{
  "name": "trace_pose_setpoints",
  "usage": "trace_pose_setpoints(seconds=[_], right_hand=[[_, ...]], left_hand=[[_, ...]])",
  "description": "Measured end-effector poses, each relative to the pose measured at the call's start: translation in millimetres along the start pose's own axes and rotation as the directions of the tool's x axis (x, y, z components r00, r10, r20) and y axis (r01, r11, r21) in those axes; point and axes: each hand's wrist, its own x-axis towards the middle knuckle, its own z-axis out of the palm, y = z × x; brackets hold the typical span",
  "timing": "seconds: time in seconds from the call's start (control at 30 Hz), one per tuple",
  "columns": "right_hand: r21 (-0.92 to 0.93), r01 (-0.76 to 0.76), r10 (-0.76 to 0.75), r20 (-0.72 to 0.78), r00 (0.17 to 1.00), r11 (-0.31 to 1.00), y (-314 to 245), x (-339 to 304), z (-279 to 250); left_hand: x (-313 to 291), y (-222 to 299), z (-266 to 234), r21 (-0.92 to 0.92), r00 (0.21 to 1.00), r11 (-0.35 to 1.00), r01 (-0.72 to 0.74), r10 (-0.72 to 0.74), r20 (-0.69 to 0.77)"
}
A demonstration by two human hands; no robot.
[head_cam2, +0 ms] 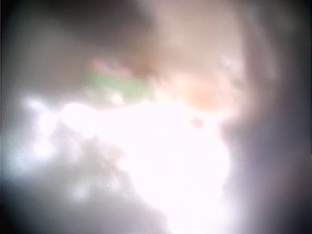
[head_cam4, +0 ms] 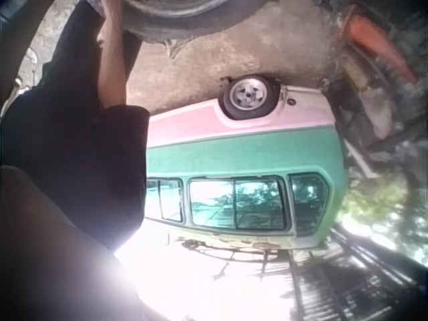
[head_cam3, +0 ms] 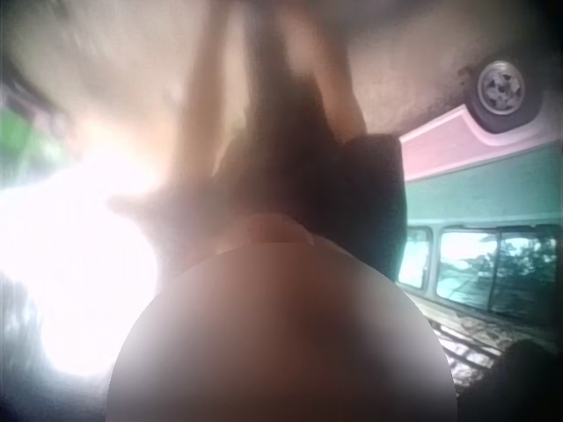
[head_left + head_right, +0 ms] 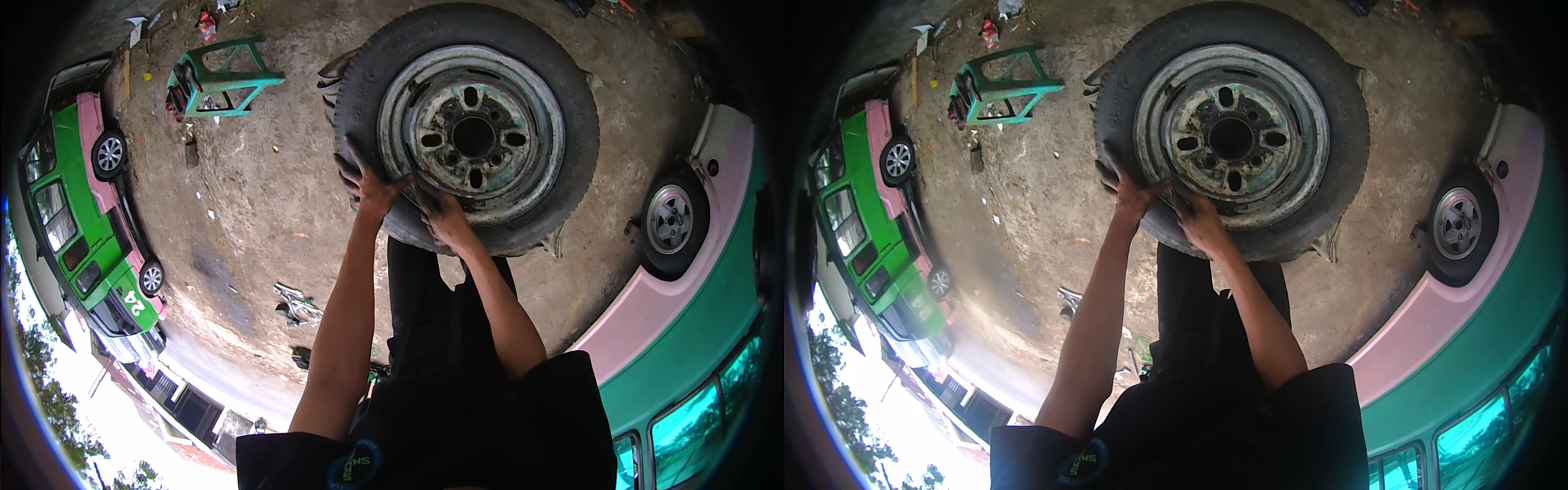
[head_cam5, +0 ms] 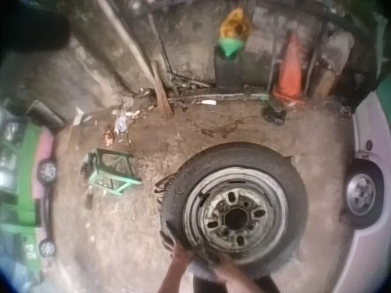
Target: The person scrubs the inner rim and bead area of a car tire with a small brush, rotating the tire to reach different sections. The tire remains on the ground throughout the clip.
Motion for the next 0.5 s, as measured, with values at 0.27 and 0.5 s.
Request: trace_pose_setpoints(seconds=[0.27, 0.5], right_hand=[[0.188, -0.139, 0.136, 0.029, 0.99, 0.972, -10.8, -9.4, -2.7], [0.334, -0.313, 0.268, 0.175, 0.947, 0.889, -18.0, -14.9, -19.1]], left_hand=[[4.0, -24.4, 4.6, -0.17, 0.988, 0.981, -0.098, 0.116, 0.098], [10.0, -43.3, 11.2, -0.175, 0.986, 0.982, -0.078, 0.102, 0.133]])
